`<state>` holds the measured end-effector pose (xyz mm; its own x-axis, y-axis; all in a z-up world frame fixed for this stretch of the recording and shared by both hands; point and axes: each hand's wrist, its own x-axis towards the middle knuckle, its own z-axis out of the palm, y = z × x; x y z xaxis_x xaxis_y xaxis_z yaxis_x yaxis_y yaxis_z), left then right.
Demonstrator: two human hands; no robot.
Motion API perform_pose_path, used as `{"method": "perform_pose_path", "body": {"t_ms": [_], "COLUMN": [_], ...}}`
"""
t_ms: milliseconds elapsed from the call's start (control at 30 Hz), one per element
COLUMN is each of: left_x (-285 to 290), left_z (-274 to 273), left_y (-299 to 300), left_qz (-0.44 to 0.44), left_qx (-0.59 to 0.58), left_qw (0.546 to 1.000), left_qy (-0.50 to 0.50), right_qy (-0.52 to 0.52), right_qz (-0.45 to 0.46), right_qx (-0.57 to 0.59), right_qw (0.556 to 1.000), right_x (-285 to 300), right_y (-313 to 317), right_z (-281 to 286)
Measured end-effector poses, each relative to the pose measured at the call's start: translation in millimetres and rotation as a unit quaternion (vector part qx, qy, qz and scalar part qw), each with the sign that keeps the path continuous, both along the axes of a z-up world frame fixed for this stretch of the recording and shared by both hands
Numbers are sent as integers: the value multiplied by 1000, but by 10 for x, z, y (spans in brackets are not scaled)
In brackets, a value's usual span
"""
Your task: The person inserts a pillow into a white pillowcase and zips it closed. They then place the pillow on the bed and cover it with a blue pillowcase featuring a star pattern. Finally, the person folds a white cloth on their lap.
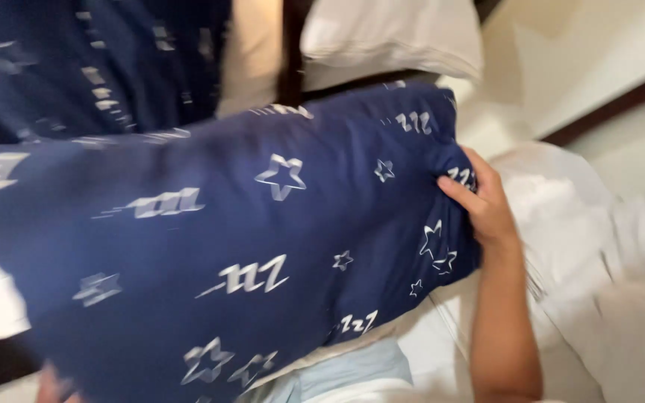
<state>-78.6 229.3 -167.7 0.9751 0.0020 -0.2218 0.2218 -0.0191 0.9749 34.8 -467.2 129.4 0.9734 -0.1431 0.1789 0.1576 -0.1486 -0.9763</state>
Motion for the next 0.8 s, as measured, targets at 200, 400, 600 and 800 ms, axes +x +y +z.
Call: {"method": "perform_pose_path", "body": {"t_ms": [200,400,600,800], "left_x": [-60,171,456,481], "left_z": [2044,3297,3394,2958], "left_y": [-1223,-1844,-2179,-2132], "left_qz": [102,82,82,56], "left_qx": [47,381,430,516], "left_qw": [993,919,868,827], "left_qy": [16,-52,-235,-217], "right_qy": [59,-18,-83,-93], "right_qz": [45,38,202,234], "right_qx": [-365,-332,-365,-526], "right_qw": [928,942,905,812], "right_x": [205,249,225,-218], "right_y": [63,518,1241,1435], "right_z": [-495,35,263,-445]}}
